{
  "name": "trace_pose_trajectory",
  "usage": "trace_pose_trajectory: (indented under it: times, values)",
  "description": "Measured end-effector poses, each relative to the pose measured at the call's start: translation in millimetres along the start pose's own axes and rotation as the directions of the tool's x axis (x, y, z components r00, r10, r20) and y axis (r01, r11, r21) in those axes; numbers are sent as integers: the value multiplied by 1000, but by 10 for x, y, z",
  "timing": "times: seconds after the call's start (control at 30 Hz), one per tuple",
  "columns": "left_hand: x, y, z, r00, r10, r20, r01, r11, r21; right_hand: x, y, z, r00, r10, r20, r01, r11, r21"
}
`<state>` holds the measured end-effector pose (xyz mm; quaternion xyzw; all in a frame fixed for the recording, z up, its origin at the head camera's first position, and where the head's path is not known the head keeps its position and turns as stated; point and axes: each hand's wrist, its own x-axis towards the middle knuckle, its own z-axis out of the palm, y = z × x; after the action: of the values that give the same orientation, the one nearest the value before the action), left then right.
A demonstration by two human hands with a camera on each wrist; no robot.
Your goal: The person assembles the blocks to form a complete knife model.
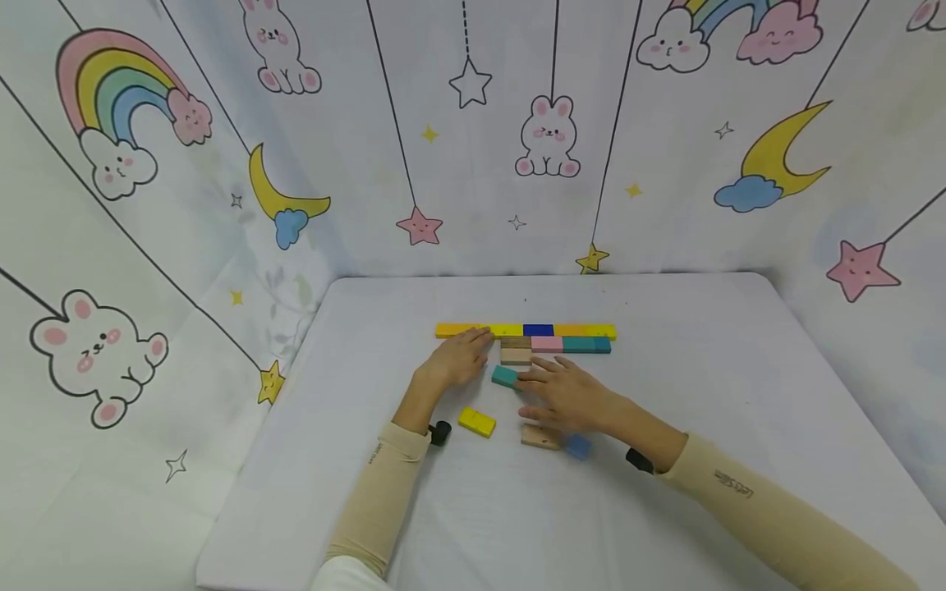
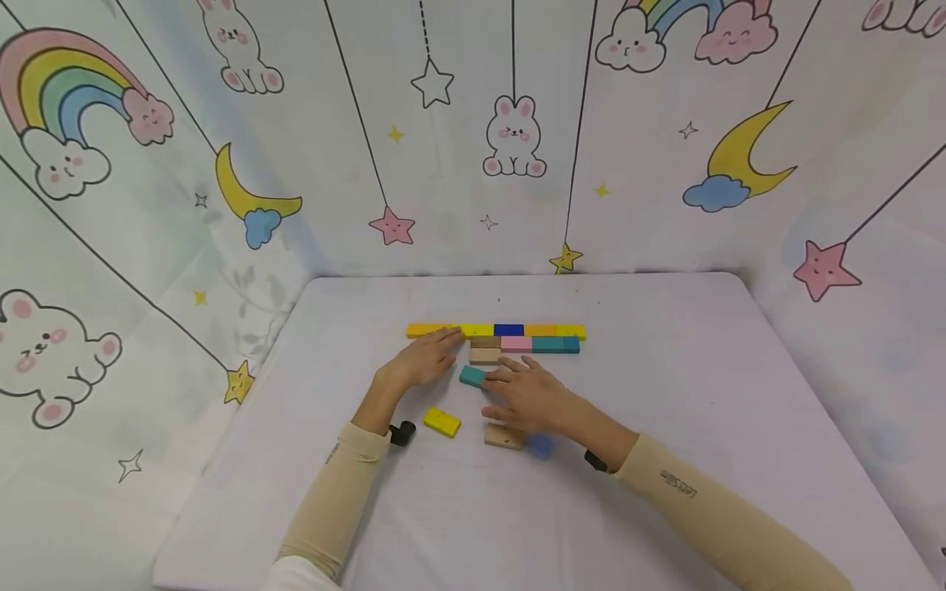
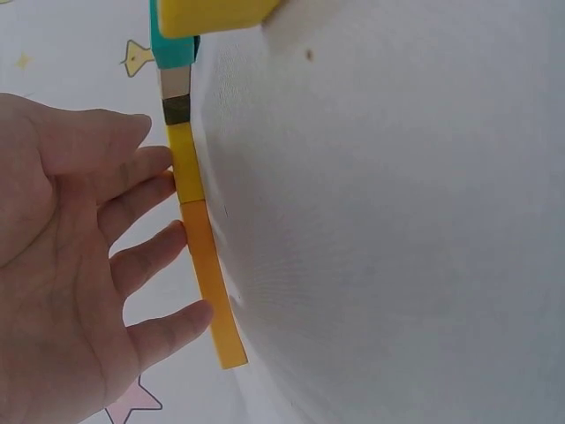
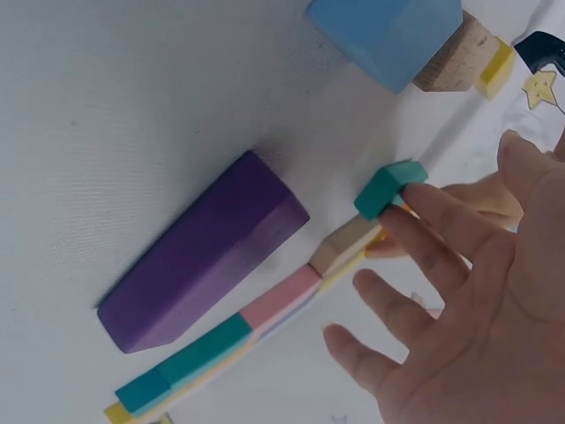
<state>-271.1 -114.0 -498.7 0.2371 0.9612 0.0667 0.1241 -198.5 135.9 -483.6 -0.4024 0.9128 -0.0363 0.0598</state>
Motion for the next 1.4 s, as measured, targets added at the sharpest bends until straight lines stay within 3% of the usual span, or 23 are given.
trace_pose_trajectory:
  times: [0.43, 0.63, 1.1, 1.4]
  values:
    - [-8, 21, 0, 1000, -11, 11, 11, 1000, -1, -130, 68, -35, 998, 56, -11, -55, 997, 55]
    - [-41, 47, -29, 1000, 6, -7, -7, 1000, -25, -185, 78, -68, 998, 61, -15, -60, 997, 54]
    - [-20, 25, -9, 1000, -7, 12, 7, 1000, -2, -261, 161, -37, 996, 90, -22, -88, 994, 62]
    - [-69, 46, -41, 1000, 14, -19, -14, 1000, -16, -305, 214, -28, 995, 101, -28, -99, 993, 60]
